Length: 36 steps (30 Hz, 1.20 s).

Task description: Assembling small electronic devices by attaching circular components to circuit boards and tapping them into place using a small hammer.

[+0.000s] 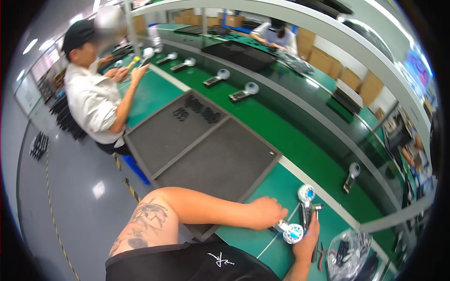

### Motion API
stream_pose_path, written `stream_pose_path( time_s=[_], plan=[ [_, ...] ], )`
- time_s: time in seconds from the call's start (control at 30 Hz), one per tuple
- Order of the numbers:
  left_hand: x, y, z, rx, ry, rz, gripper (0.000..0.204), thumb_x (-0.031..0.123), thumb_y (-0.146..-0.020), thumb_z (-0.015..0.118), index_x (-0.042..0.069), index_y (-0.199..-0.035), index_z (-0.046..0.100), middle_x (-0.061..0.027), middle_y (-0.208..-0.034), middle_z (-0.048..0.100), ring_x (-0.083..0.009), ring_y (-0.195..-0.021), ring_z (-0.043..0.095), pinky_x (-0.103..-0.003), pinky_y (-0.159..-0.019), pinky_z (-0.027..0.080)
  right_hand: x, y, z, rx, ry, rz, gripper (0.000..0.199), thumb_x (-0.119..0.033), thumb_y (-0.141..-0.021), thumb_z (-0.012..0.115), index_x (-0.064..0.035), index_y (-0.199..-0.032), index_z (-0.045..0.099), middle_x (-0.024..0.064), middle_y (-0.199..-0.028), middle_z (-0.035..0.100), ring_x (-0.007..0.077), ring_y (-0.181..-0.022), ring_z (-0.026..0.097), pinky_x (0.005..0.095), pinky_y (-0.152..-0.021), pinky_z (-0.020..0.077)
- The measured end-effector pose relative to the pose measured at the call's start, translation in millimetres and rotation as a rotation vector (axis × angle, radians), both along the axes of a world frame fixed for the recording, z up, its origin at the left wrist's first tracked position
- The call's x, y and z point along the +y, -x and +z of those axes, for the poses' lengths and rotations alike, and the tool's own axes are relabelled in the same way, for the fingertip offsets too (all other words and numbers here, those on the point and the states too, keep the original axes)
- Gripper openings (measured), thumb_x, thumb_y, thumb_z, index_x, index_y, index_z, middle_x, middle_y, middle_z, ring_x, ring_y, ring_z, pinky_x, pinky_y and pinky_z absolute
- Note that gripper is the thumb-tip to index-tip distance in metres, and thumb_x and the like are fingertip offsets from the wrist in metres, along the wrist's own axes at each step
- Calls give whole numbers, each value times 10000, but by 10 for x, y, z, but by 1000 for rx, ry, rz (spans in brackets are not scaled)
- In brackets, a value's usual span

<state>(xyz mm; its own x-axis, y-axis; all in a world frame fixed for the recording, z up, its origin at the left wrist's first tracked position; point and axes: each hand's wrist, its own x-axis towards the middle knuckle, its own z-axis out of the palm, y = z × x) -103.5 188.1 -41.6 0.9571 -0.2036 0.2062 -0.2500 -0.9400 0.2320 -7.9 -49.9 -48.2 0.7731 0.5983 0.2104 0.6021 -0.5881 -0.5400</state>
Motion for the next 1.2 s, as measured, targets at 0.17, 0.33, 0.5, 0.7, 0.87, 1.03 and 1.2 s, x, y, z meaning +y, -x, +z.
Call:
stream_pose_path(
  time_s=[0.17, 0.33, 0.5, 0.7, 0.87, 1.03, 1.2],
  plan=[
    [105, 50, 248, 102, -24, -34, 191, 151, -852, 675, 91, -995, 563, -134, -853, 714, -375, -800, 690, -483, -728, 562, 44, -50, -7, -96, -94, -45, 638, -16, -897, 677, 34, -1512, 515, 232, -1429, 602, 388, -1257, 601, 437, -1081, 478],
    [99, 64, 695, 26, 17, -305, 320, 166, -793, 765, 90, -1052, 593, -92, -931, 702, -316, -864, 680, -435, -774, 552, -5, 159, 473, 691, -501, -65, 418, -101, -980, 695, 46, -1370, 670, 135, -1093, 757, 216, -889, 708, 315, -776, 563],
    [83, -64, 931, -85, 37, -486, 380, 174, -754, 808, 90, -1071, 616, -73, -961, 689, -291, -862, 660, -410, -780, 540, -3, 222, 387, 1577, -529, 177, 409, -117, -1013, 709, 33, -1391, 658, 142, -1068, 770, 171, -871, 731, 260, -735, 589],
    [226, -49, 1003, -4, 219, -430, 388, 186, -792, 800, 76, -1109, 607, -73, -939, 666, -277, -848, 641, -379, -781, 525, 10, 303, 227, 1839, -796, 225, 399, -61, -1024, 694, 18, -1408, 622, 179, -1155, 748, 226, -969, 761, 292, -799, 639],
    [363, -101, 953, 334, 698, 28, 463, 144, -884, 791, 50, -1261, 537, -93, -1015, 656, -239, -914, 661, -355, -797, 524, -116, 68, 378, 1773, -1029, 357, 449, -18, -961, 753, -51, -1357, 544, 245, -1174, 707, 412, -1090, 753, 389, -848, 645],
    [348, -576, 633, 522, 1599, -163, 623, 77, -938, 727, 80, -1482, 424, -133, -1260, 609, -228, -1006, 659, -355, -800, 567, 66, -154, 659, 1317, -1347, 346, 404, -49, -965, 761, -52, -1320, 569, 189, -1210, 687, 309, -1097, 716, 380, -948, 574],
    [158, -885, 384, 643, 1715, -71, 754, 48, -926, 705, 58, -1571, 314, -160, -1316, 602, -232, -1053, 656, -356, -885, 569, 65, -291, 711, 1077, -1234, 107, 426, 29, -947, 725, -20, -1342, 572, 140, -1177, 674, 193, -967, 673, 303, -891, 562]
  ],
)
